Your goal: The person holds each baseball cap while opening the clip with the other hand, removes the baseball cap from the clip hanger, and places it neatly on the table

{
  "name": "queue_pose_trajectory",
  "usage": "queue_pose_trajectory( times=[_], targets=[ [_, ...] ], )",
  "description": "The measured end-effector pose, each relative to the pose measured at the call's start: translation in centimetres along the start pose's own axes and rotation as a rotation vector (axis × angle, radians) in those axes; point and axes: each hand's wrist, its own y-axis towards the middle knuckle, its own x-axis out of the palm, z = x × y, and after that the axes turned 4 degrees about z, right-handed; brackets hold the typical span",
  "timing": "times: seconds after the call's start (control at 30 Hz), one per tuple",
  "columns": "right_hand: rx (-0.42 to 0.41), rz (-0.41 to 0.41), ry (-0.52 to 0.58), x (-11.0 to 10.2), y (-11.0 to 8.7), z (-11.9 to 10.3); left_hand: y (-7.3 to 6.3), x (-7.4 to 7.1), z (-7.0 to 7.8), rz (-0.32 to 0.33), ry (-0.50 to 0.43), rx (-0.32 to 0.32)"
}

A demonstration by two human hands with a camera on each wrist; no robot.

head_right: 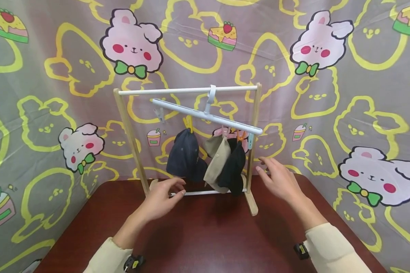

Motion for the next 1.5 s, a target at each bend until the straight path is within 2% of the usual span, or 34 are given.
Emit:
queue_pose_trajectory(
  times=[0.13, 0.47, 0.67, 0.77, 0.87, 1.2, 1.37, 1.5],
  targets=[
    [-0.023, 0.017, 0.017, 0.1, 0.2, -0.2, 0.2, 0.6, 0.6, -0.009, 0.014, 0.015],
    [-0.049, 0.036, 0.012, 0.1, 0.5, -0.4, 0.8, 2.3, 2.1, -0.061, -0.034, 0.053],
    [-0.073, 0.054, 0.021, 0.0, 0.8, -0.6, 1.0, 3.9, 2.9, -0.142, -0.165, 0.084],
    [-0.090, 0.063, 0.031, 0.0, 0.9, -0.6, 1.1, 4.7, 3.5, -0.192, -0.247, 0.073],
    [-0.101, 0.069, 0.034, 0.0, 0.9, -0.7, 1.2, 5.5, 4.0, -0.217, -0.277, 0.057],
    [-0.103, 0.043, 0.042, 0.0, 1.2, -1.3, 1.5, 7.5, 4.4, -0.229, -0.302, -0.030],
    [-0.111, 0.024, 0.050, -0.1, 1.4, -1.6, 2.4, 8.4, 4.2, -0.221, -0.346, -0.056],
    [-0.130, 0.009, 0.044, 0.0, 1.7, -1.8, 3.3, 9.1, 4.0, -0.196, -0.344, -0.068]
  ],
)
